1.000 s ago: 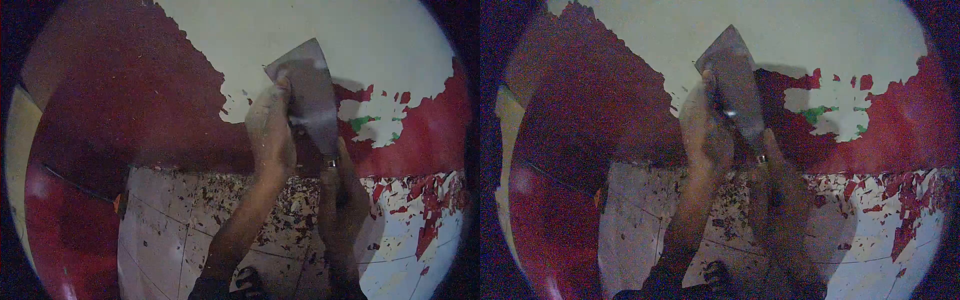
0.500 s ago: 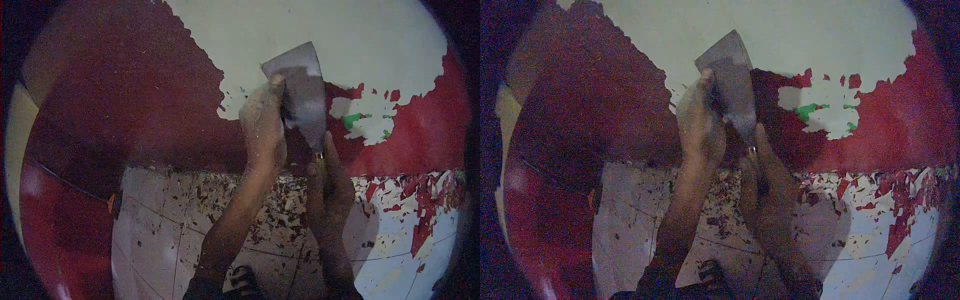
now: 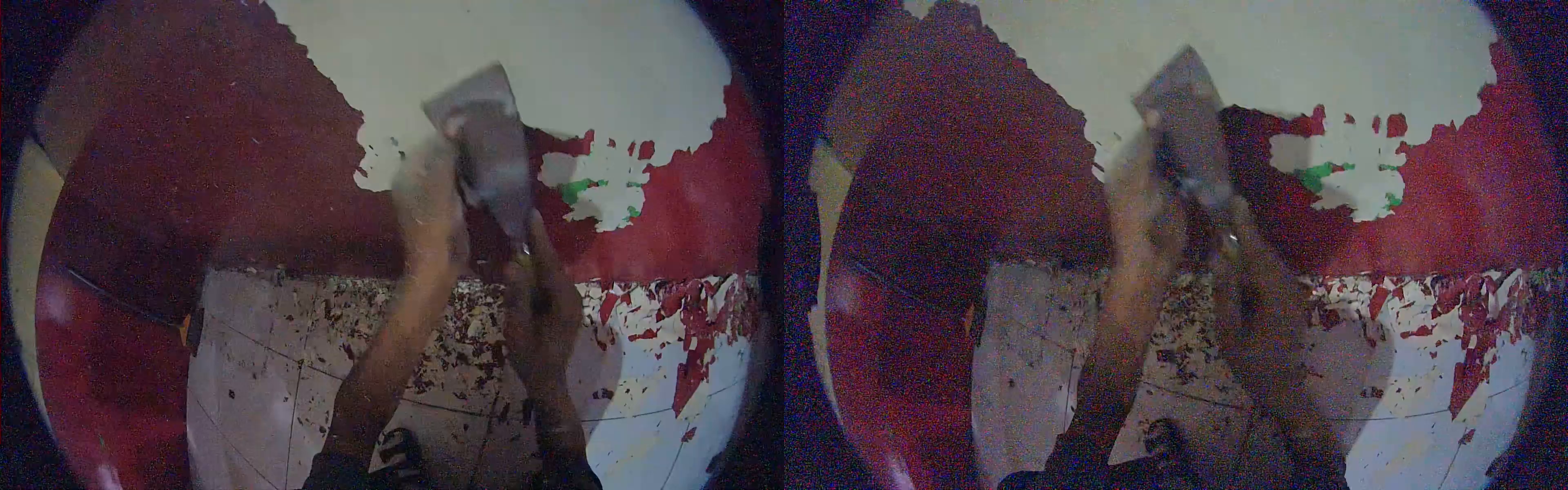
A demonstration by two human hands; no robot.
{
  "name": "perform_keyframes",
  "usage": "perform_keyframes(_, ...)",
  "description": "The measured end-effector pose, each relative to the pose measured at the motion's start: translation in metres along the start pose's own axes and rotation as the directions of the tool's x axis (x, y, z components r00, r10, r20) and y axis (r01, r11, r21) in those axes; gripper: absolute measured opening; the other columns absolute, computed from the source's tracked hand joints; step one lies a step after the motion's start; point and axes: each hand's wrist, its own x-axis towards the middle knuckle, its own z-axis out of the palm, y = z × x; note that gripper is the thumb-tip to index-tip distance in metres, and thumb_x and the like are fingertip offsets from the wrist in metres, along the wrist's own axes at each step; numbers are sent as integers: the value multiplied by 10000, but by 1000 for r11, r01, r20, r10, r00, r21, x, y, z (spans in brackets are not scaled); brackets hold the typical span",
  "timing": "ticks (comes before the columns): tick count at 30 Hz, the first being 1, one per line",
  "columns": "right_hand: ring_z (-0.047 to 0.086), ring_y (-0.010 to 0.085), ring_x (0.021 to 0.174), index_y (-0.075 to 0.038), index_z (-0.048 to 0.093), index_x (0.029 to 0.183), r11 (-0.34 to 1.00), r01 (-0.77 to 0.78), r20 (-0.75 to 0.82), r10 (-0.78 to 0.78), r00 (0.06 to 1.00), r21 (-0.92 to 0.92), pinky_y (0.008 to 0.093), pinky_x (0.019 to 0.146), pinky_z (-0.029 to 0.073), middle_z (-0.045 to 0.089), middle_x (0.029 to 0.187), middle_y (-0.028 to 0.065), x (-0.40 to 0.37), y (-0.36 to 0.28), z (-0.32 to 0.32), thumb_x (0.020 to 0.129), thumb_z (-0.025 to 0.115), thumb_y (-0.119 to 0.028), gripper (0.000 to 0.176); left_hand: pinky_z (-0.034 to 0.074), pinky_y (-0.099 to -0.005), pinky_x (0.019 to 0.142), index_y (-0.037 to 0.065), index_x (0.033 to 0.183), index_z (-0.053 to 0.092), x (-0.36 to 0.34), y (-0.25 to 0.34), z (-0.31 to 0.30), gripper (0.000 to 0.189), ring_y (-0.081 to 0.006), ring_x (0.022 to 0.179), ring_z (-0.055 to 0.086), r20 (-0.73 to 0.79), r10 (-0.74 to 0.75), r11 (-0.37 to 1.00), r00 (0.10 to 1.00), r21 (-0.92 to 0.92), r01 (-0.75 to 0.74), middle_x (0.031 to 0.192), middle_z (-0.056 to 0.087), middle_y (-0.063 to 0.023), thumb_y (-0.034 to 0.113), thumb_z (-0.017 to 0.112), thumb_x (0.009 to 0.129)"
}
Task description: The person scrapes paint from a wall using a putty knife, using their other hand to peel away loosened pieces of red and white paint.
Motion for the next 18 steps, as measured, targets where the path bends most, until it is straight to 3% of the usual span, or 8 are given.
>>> perform_keyframes(4,540,147,1097,6,436,1338,998,36,-24,-37,999,-45,299,937,419,546,1271,169,4,-5,0,935,501,-130,430,482,-322,656,8,1065,570,3,14,-1,355,-152,778,572,70,46,956,996,285,-64,925,605,-56,334,472,966)
perform_keyframes(6,556,145,1056,-3,438,1340,994,-2,11,3,1000,-113,295,901,437,556,1255,173,-2,-7,-4,933,502,-129,431,479,-315,679,-3,1056,576,0,-1,2,365,-137,786,564,45,45,995,998,87,-49,906,611,-60,332,460,971)
perform_keyframes(8,570,143,1008,-11,440,1342,989,58,3,-58,998,-134,289,855,452,564,1242,176,2,-4,-3,933,504,-134,432,475,-306,698,-16,1048,579,3,-1,2,375,-122,788,554,34,94,992,995,80,-96,885,614,-59,330,455,974)
perform_keyframes(10,582,141,953,-19,442,1345,976,180,-35,-186,982,-125,282,801,464,570,1232,178,4,11,0,934,504,-146,435,470,-295,715,-31,1039,579,-2,12,5,386,-108,783,542,37,158,950,987,268,-162,863,612,-50,328,455,975)
perform_keyframes(13,590,157,890,-18,440,1346,992,25,40,-20,999,-127,296,770,473,611,1152,161,1,-9,-4,936,501,-156,437,378,-251,614,19,859,594,-6,11,8,314,-70,719,421,25,89,995,996,-45,-88,778,519,31,310,525,956)
perform_keyframes(15,589,140,813,-23,436,1350,999,-20,-32,18,999,-51,279,725,481,635,1050,123,0,-5,2,938,503,-163,441,392,-240,632,6,883,597,-6,3,1,338,-56,752,459,25,106,994,994,-11,-106,822,564,8,336,552,938)
perform_keyframes(16,577,126,767,-28,433,1353,994,41,-74,-48,996,-102,268,687,476,635,995,101,0,2,2,937,507,-166,444,399,-234,640,-1,896,599,-8,-2,-1,353,-50,768,478,26,110,994,994,7,-110,844,587,-4,349,565,928)
perform_keyframes(18,543,93,667,-42,427,1360,926,225,-137,-276,951,-305,243,596,458,622,883,52,4,24,-4,936,518,-171,453,421,-281,752,-15,931,601,-23,25,-1,366,-103,854,536,-4,-38,930,999,364,37,894,613,-73,350,588,906)
